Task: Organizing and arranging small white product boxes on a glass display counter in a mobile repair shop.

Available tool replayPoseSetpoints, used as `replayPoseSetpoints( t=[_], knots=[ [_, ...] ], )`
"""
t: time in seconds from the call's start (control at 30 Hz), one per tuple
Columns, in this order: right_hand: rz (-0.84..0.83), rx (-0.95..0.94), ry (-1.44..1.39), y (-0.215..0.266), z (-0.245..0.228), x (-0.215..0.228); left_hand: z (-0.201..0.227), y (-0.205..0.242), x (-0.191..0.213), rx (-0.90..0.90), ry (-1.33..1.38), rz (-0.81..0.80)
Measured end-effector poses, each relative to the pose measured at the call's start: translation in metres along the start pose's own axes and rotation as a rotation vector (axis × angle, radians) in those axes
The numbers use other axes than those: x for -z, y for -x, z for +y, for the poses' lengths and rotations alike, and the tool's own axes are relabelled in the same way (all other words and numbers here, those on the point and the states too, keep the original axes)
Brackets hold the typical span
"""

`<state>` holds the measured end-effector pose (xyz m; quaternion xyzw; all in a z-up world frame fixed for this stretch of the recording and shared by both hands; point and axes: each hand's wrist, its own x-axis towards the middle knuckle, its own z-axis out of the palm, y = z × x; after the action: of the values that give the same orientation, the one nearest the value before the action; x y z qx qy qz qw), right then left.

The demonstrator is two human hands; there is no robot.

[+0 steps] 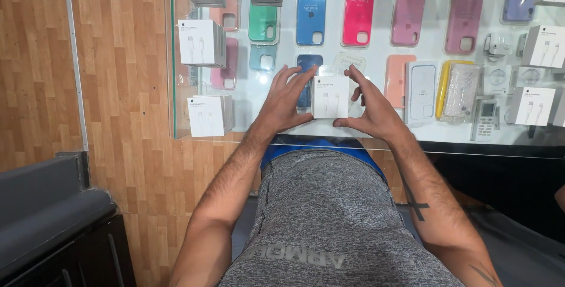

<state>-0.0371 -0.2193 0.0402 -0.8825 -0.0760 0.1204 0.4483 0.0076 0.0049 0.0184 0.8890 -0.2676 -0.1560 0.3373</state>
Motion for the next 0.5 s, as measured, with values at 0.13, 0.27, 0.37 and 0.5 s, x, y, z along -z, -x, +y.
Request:
replayPoseSetpoints(
  t=[0.13,0.27,0.37,0.5],
  knots=[
    [-0.011,0.017,0.130,-0.001,-0.010,0.004,-0.001,-0.001,0.003,0.017,-0.002,-0.019],
    [-0.027,-0.012,0.227,-0.011,-0.026,0.004,-0.003,-0.003,0.006,0.022,0.028,0.009],
    [-0.024,-0.009,0.337,-0.017,-0.012,-0.001,-0.005,-0.003,0.010,0.032,0.045,0.029],
    [-0.056,-0.003,0.410,-0.032,-0.015,-0.001,-0.010,-0.002,0.016,0.045,0.082,0.057]
  ],
)
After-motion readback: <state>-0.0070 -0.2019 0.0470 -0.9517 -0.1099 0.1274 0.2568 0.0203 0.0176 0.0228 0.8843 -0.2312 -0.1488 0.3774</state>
